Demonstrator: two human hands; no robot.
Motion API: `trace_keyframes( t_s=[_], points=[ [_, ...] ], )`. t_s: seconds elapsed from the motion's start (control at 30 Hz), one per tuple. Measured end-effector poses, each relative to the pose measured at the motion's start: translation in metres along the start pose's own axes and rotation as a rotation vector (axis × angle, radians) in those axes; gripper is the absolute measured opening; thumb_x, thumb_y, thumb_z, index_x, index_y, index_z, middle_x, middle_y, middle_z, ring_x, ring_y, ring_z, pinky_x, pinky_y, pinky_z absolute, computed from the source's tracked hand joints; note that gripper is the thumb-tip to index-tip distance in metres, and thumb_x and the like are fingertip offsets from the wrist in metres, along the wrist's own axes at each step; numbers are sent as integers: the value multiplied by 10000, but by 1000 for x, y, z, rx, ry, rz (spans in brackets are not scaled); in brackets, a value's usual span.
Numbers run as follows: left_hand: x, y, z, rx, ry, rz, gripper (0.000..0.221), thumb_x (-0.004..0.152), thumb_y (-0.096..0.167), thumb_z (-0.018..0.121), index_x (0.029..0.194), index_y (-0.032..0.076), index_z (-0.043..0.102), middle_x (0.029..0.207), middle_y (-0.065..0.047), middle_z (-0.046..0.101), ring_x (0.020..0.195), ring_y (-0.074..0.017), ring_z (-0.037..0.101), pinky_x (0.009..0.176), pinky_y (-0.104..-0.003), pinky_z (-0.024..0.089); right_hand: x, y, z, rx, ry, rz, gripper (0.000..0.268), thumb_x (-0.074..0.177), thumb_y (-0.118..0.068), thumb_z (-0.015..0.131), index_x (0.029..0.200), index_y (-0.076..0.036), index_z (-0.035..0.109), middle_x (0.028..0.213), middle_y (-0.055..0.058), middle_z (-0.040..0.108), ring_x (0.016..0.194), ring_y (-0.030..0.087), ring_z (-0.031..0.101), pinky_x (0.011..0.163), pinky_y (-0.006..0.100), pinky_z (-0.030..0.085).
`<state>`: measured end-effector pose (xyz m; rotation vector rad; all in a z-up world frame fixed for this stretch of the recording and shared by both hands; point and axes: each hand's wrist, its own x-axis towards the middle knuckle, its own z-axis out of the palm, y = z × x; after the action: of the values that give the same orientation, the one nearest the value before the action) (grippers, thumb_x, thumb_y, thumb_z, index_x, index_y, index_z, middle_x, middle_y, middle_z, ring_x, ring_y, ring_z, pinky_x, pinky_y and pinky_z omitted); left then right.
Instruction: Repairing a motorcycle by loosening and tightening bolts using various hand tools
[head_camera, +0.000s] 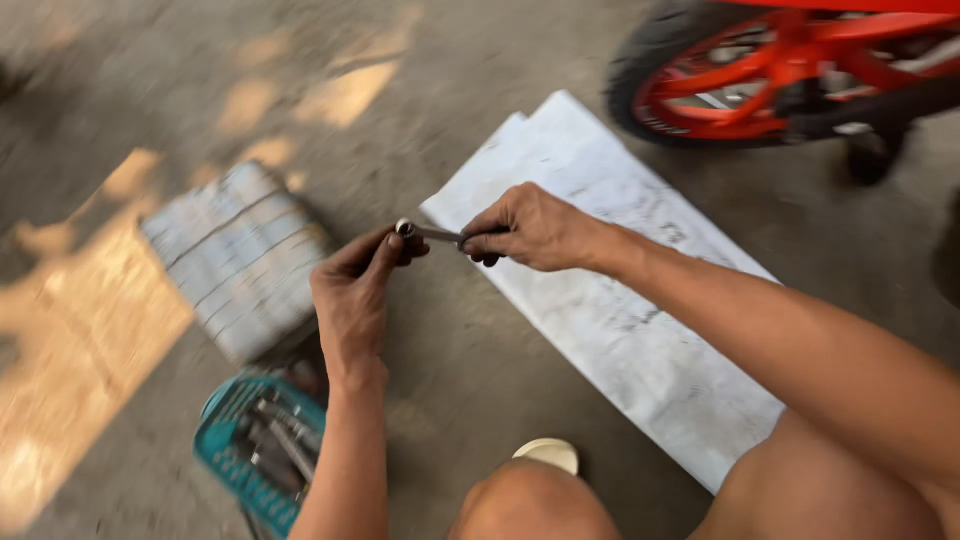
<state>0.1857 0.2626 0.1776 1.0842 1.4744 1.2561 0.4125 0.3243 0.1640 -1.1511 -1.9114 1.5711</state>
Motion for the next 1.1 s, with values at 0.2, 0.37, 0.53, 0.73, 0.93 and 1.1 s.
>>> trace_keyframes(
  t_s=[0.2,0.37,0.53,0.73,0.93,1.1],
  points=[
    [6,84,174,53,-525,326,129,936,100,778,1040,23,783,802,-129,760,800,-143,727,812,-261,586,-145,21,-116,160,379,-52,130,957,-162,738,1049,-103,808,826,103,807,778,165,789,619,233,610],
    [-46,123,293,101,-872,414,138,930,81,757,1042,0,766,802,-83,749,745,-126,704,747,-247,573,-266,61,-139,297,635,-130,143,986,-106,677,1063,-29,771,815,113,775,772,169,761,648,266,619],
    [-123,116,386,122,-1162,461,140,944,-28,675,1081,-54,673,866,-62,739,755,-112,706,692,-232,581,-378,97,-141,197,776,-202,166,1010,-46,618,1123,6,727,891,69,772,780,162,758,705,276,632],
    [-208,120,456,297,-1205,573,119,901,38,644,1004,-2,688,712,-51,733,547,-115,646,497,-251,515,-469,136,-145,452,948,-193,187,1001,-41,639,1157,6,731,948,79,755,866,155,698,803,273,589],
    [-237,79,475,304,-966,729,118,873,0,714,989,-8,731,758,-78,752,527,-117,604,479,-261,491,-508,141,-162,299,930,29,203,929,-40,707,1121,-18,766,913,94,812,724,101,720,636,197,594],
    [-243,54,487,369,-991,686,147,956,164,688,1007,59,778,692,-155,762,665,-304,774,551,-397,575,-536,140,-174,412,769,382,196,996,-91,641,1102,-53,802,664,135,757,665,191,738,644,300,604]
  ],
)
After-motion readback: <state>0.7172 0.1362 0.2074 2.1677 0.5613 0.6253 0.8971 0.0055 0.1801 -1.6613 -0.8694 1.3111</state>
